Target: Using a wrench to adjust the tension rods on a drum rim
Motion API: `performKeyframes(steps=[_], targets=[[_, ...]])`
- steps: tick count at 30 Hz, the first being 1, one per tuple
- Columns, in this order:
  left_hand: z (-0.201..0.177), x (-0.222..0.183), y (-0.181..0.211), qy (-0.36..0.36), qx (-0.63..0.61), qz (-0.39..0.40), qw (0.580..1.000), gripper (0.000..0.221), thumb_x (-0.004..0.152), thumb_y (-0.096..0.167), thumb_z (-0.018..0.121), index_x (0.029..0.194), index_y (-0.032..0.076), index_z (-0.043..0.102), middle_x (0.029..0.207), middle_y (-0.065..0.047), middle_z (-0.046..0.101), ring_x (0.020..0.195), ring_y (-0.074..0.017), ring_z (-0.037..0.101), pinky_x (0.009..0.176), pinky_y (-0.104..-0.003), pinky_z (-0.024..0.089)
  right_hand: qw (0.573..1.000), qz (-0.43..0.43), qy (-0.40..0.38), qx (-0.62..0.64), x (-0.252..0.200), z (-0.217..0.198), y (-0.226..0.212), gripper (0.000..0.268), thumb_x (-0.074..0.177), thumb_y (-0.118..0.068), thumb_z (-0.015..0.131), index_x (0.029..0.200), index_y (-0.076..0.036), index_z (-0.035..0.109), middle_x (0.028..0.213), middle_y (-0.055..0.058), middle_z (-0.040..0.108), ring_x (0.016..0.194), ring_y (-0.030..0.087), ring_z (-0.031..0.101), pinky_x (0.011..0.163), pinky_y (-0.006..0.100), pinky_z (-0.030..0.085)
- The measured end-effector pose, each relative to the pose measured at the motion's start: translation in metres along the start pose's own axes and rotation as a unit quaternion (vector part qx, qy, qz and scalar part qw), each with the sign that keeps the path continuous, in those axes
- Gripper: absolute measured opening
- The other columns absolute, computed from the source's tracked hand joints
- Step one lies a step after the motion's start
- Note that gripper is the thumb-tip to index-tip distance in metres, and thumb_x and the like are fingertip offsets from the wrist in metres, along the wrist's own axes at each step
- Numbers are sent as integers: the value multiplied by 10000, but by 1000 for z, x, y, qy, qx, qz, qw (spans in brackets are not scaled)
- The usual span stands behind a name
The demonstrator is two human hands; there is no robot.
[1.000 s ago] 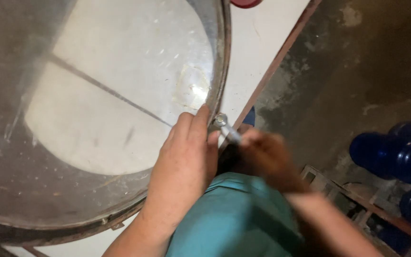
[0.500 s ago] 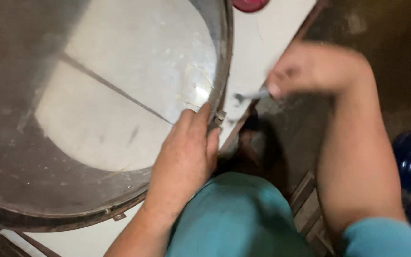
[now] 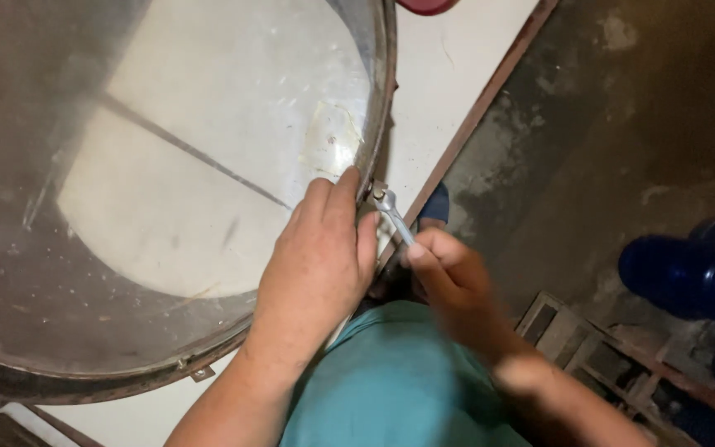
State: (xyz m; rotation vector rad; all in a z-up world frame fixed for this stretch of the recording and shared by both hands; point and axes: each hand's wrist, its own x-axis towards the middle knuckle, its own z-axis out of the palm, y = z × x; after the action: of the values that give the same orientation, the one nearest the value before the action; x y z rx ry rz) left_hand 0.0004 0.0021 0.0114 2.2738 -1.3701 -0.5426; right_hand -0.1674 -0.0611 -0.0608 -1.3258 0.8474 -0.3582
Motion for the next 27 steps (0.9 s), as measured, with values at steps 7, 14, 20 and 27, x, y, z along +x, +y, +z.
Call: performKeyframes(steps=[7,14,20,27], targets=[[2,-3,0,23,21,16,999,482,979,218,576,1415,22,508,1039,-171,539,917,-418,608,745,-545,509,993,21,-7,119,-2,14,20,252,1029,-249,513,831,-93,524,570,18,462,496,103,372,468,269,286],[4,-3,-1,29,30,22,999,491,985,235,582,1418,17,506,1046,-178,536,906,-431,606,734,-561,501,987,20,27,155,-1,22,32,232,1012,-232,532,858,-60,561,569,39,478,485,127,413,473,272,325],[4,-3,-1,24,25,16,999,494,987,240,587,1423,20,510,1050,-181,541,914,-433,608,743,-554,500,988,18,43,144,-3,34,21,282,1021,-282,508,861,-58,566,556,95,599,496,176,571,517,285,441],[3,-3,-1,19,19,15,1000,490,1000,255,574,1426,23,506,1075,-178,540,939,-432,604,762,-555,498,994,-7,75,79,-8,52,21,304,1038,-343,448,880,-105,554,590,-4,532,526,105,443,538,288,397]])
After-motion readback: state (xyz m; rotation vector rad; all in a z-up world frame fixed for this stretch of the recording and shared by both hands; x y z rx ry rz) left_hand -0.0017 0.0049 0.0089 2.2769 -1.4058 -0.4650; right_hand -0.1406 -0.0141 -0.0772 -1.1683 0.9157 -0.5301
